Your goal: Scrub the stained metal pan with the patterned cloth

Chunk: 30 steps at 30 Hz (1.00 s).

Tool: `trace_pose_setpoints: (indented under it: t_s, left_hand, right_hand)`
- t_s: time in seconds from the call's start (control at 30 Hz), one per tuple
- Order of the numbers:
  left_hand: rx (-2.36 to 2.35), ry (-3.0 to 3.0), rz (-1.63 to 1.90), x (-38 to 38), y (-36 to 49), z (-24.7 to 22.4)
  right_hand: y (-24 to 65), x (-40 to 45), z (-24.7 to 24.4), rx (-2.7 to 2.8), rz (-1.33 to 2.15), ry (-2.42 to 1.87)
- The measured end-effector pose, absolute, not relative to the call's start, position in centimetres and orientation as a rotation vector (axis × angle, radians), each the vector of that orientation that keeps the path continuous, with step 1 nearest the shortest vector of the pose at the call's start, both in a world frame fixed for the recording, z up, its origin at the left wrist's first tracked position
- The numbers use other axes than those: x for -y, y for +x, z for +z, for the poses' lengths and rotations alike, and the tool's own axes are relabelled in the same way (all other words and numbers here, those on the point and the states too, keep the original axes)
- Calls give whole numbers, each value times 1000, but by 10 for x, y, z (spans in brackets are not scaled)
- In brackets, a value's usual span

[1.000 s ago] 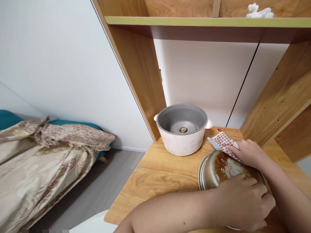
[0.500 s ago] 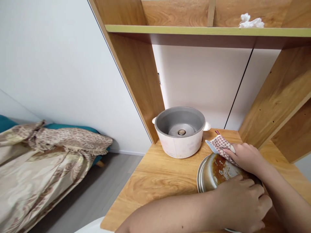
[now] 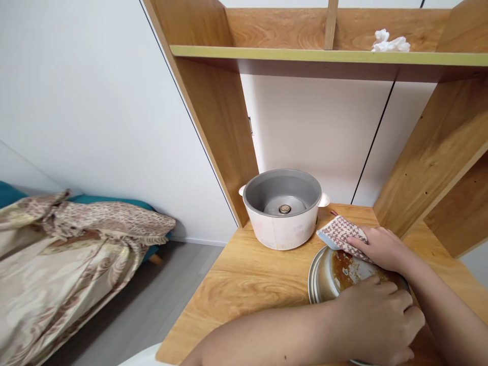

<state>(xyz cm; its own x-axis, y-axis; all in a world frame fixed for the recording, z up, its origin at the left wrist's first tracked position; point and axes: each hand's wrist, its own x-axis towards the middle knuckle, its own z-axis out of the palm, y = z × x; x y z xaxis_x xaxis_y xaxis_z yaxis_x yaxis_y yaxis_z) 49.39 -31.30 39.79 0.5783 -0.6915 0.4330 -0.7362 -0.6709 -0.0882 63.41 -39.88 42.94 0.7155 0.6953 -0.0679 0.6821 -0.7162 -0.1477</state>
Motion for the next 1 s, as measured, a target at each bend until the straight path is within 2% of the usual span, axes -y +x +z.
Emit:
trace_pose_setpoints:
  t_s: [0.23,0.43,0.7,1.0]
  left_hand:
    - [1205,2720,587,313,493,398]
    - [1206,2705,640,314,494,396]
    - [1203,2706,639,314,494,395]
    - [1203,2670,741,314,495,393]
  right_hand:
    - [638,398,431,1022,72,-2911]
    - [633,401,430,1060,245,-2736]
    - [637,397,430,1044,118,-2819]
    - [630,401,435,1028,266,-2777]
